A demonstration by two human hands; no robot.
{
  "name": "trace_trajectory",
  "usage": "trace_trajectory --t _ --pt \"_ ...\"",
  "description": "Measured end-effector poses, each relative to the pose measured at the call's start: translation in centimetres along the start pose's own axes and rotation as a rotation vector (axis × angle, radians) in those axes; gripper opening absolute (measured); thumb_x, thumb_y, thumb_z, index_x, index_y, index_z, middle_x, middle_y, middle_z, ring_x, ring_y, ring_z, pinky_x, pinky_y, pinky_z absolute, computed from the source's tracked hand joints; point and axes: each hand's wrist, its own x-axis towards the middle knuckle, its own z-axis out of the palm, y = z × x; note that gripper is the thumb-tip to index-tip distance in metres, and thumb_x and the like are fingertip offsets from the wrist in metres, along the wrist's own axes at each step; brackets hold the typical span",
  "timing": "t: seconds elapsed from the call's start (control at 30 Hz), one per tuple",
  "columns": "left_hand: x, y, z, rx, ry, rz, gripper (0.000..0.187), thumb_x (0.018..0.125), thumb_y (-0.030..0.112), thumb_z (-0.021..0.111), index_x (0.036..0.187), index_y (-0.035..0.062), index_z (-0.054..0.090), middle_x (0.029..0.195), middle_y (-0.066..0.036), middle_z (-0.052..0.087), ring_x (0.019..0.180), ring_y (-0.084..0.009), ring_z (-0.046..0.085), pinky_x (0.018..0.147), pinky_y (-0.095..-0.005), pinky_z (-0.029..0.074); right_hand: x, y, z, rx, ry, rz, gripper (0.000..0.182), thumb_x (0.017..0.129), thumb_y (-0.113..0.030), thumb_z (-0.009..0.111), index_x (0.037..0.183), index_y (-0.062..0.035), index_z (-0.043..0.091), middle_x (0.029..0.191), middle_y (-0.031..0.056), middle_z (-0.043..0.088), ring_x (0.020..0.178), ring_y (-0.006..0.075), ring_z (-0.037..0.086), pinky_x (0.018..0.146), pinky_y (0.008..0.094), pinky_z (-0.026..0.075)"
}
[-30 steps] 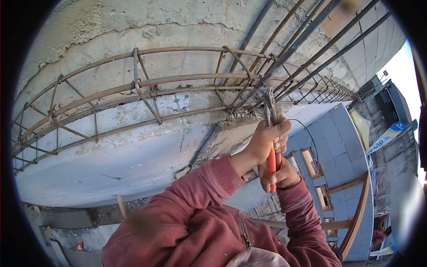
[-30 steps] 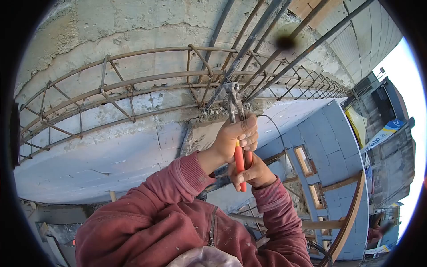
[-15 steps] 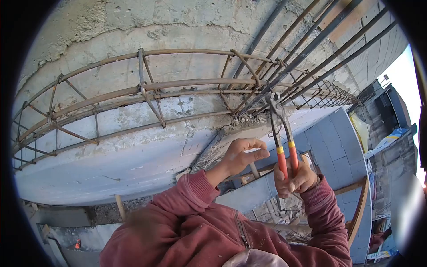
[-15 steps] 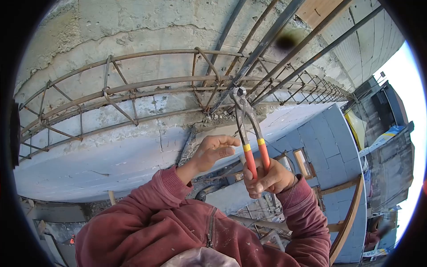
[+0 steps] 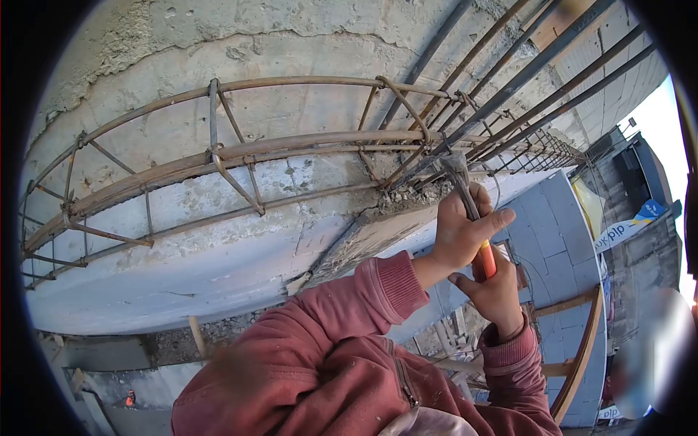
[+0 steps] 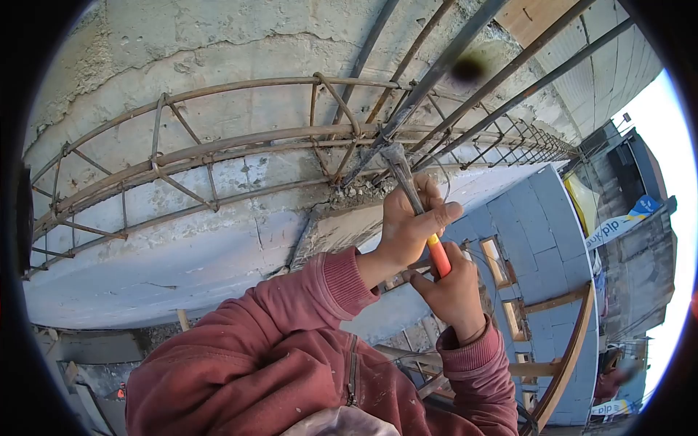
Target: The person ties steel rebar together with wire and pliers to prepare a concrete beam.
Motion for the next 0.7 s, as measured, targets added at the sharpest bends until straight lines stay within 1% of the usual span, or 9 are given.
trace_trajectory --t 0.07,0.13,0.23,0.33,0.43,0.47,0.53,0.63,0.7 --pt "-0.1 0.3 -2.7 0.095 -0.205 0.050 0.068 0.073 0.015 0.076 0.125 -0.0054 0.038 0.097 -0.018 0.064 0.096 -0.0234 0.062 0.091 -0.0338 0.047 0.9 2.2 -0.2 0.629 -0.533 0.034 0.031 0.066 -0.008 0.077 0.081 -0.0021 0.051 0.063 0.0076 0.053 0.056 0.0181 0.049 0.054 0.0311 0.041" --pt "-0.3 0.0 -2.3 -0.169 -0.283 -0.037 0.074 0.072 0.017 0.076 0.128 -0.0072 0.035 0.101 -0.020 0.063 0.102 -0.0279 0.060 0.096 -0.0364 0.043 1.9 3.2 0.4 1.490 -1.313 0.270 0.033 0.062 -0.008 0.080 0.080 -0.0033 0.052 0.061 0.0056 0.051 0.055 0.0171 0.048 0.054 0.0300 0.041" --pt "-0.7 0.2 -2.1 -0.328 -0.343 -0.201 0.067 0.073 0.013 0.072 0.127 -0.0081 0.037 0.091 -0.015 0.063 0.085 -0.0224 0.060 0.081 -0.0312 0.046 2.8 4.6 2.0 1.517 -1.399 0.194 0.038 0.060 -0.004 0.081 0.085 -0.0003 0.052 0.064 0.0068 0.051 0.055 0.0206 0.050 0.053 0.0317 0.041" --pt "-0.9 0.9 -1.0 -0.280 -0.202 -0.273 0.048 0.076 0.005 0.065 0.119 -0.0065 0.046 0.065 -0.002 0.058 0.052 -0.0072 0.053 0.048 -0.0211 0.044 1.2 2.5 0.0 0.836 -0.557 0.037 0.033 0.062 -0.004 0.075 0.087 -0.0006 0.055 0.069 0.0119 0.057 0.060 0.0218 0.056 0.058 0.0318 0.045" --pt "-0.2 -0.9 1.0 -0.046 0.106 -0.092 0.049 0.080 0.002 0.063 0.124 0.0003 0.044 0.084 -0.008 0.062 0.057 -0.0102 0.057 0.049 -0.0219 0.047 -0.2 1.7 2.4 0.239 0.265 -0.267 0.030 0.062 -0.008 0.074 0.083 0.0012 0.056 0.069 0.0104 0.060 0.063 0.0179 0.059 0.062 0.0286 0.047" --pt "-0.3 -0.9 1.0 -0.046 0.123 -0.123 0.052 0.076 0.006 0.071 0.122 0.0039 0.046 0.098 -0.012 0.062 0.084 -0.0173 0.062 0.070 -0.0308 0.052 0.0 1.2 2.1 0.176 0.280 -0.216 0.032 0.060 -0.009 0.075 0.084 0.0017 0.056 0.070 0.0093 0.060 0.063 0.0171 0.058 0.063 0.0281 0.047" --pt "-0.4 -0.6 -0.1 0.284 0.074 0.111 0.054 0.072 0.015 0.076 0.117 0.0013 0.050 0.100 -0.012 0.060 0.090 -0.0162 0.059 0.079 -0.0328 0.048 0.5 2.2 2.3 0.235 0.178 -0.035 0.034 0.060 -0.012 0.081 0.080 -0.0001 0.056 0.069 0.0026 0.059 0.061 0.0142 0.056 0.061 0.0255 0.045" --pt "0.2 1.6 -4.1 0.440 -0.277 0.198 0.064 0.066 0.024 0.081 0.120 0.0014 0.054 0.100 -0.012 0.058 0.105 -0.0210 0.053 0.099 -0.0401 0.037 -0.3 1.5 2.5 0.691 -0.357 0.007 0.032 0.063 -0.014 0.083 0.076 -0.0043 0.055 0.067 0.0003 0.056 0.058 0.0136 0.053 0.055 0.0244 0.042" --pt "-0.1 2.6 -4.2 0.029 -0.412 -0.009 0.051 0.071 0.018 0.075 0.115 0.0025 0.054 0.092 -0.009 0.057 0.096 -0.0213 0.055 0.093 -0.0394 0.040 -1.1 0.8 2.6 1.197 -0.854 0.195 0.031 0.065 -0.011 0.082 0.074 -0.0054 0.053 0.066 0.0007 0.053 0.058 0.0119 0.049 0.050 0.0244 0.039"
